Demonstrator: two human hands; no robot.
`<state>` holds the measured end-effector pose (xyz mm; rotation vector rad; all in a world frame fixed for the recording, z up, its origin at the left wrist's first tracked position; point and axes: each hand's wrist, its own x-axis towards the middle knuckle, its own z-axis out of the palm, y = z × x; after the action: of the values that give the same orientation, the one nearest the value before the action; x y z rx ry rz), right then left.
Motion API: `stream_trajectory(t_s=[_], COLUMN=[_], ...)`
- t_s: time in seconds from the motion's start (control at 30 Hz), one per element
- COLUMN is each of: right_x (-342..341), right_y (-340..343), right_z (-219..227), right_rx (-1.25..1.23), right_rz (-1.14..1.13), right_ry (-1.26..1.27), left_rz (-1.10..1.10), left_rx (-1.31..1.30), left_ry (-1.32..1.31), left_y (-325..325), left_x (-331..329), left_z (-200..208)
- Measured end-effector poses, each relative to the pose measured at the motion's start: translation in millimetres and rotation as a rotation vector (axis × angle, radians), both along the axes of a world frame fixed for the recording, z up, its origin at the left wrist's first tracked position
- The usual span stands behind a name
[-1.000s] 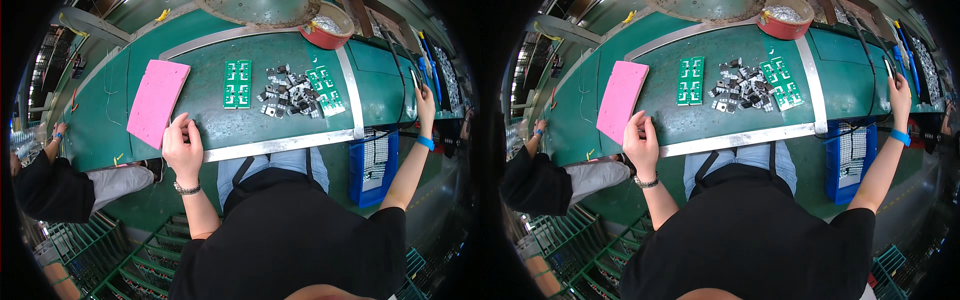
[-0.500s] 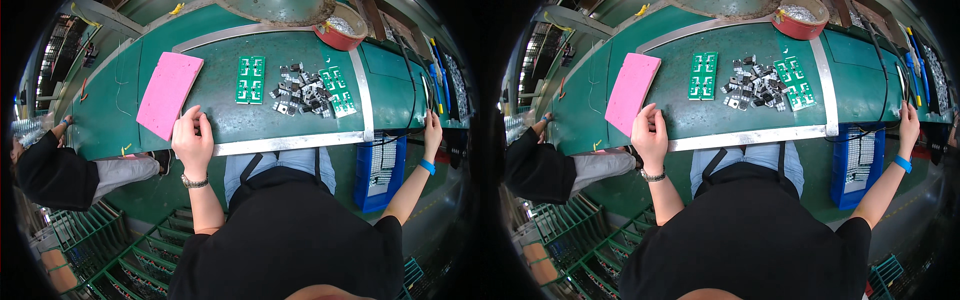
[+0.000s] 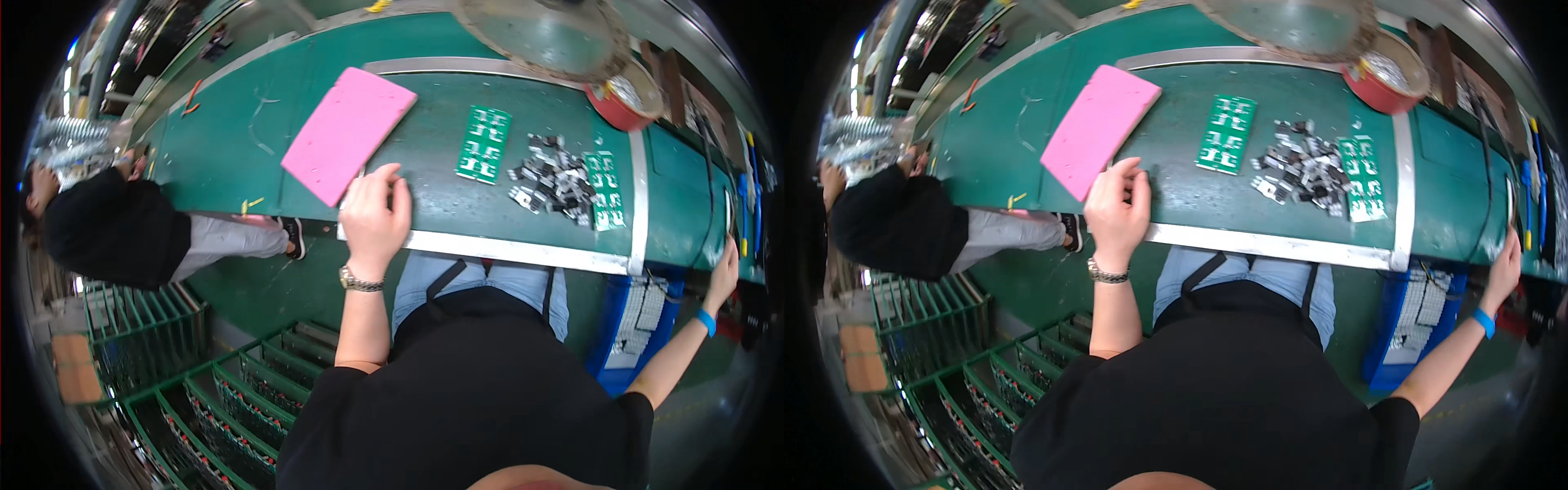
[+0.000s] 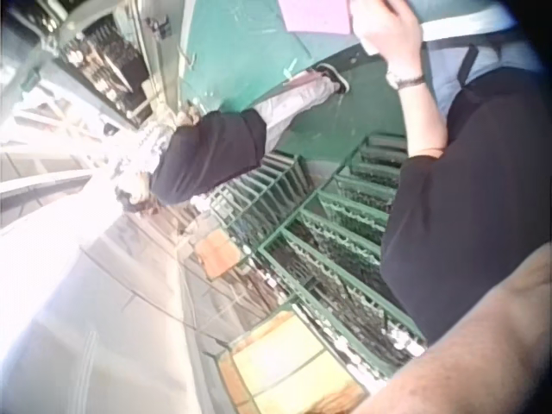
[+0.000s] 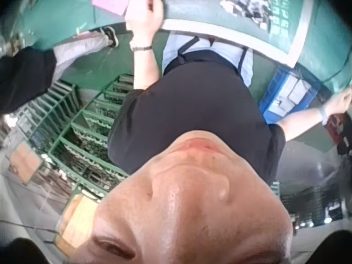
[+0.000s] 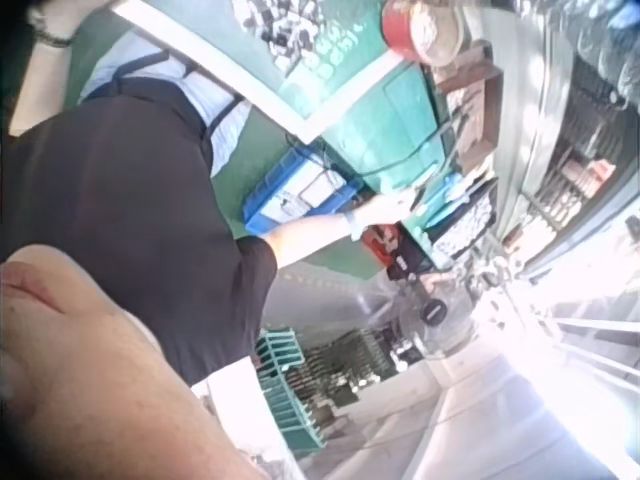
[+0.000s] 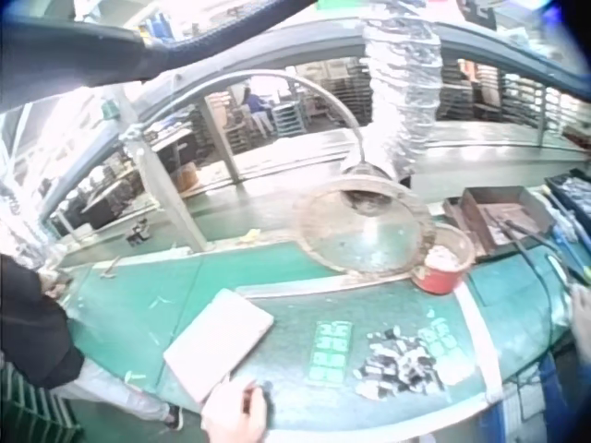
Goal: The person solders electronic components onto printed circuit boards using a soldering iron and solder wire.
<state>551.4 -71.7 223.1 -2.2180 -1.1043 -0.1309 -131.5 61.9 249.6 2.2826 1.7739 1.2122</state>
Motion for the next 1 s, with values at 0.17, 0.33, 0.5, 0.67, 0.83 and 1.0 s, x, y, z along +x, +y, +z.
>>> stream_trajectory(t_s=[0.17,0.33,0.5,0.67,0.83,1.0], right_x=[-32.4,-53.6,-72.9,-87.4,-113.1,-117.8], right_y=[26.9,13.0,9.9,-8.9,-44.0,-89.9], right_z=[2.3,3.1,13.9,12.3,-10.2,-43.0], right_rx=[-0.096,0.027,0.04,0.145,0.336,0.36], right_rz=[-0.092,-0.103,-0.076,-0.119,-0.25,-0.34], right_ry=[0.008,0.024,-0.147,-0.142,-0.028,0.057], left_rz=[0.015,-0.008,0.018,0.021,-0.002,-0.009], left_rx=[0.017,-0.011,-0.022,-0.033,-0.044,-0.048], left_ry=[0.016,0.035,0.054,0.033,0.05,0.052], left_y=[-2.1,0.0,-4.0,-2.8,-4.1,-1.8], left_x=[-6.9,-2.0,-1.8,-0.1,-0.2,5.3], left_z=[1.7,0.6,0.6,-1.1,0.4,-3.7])
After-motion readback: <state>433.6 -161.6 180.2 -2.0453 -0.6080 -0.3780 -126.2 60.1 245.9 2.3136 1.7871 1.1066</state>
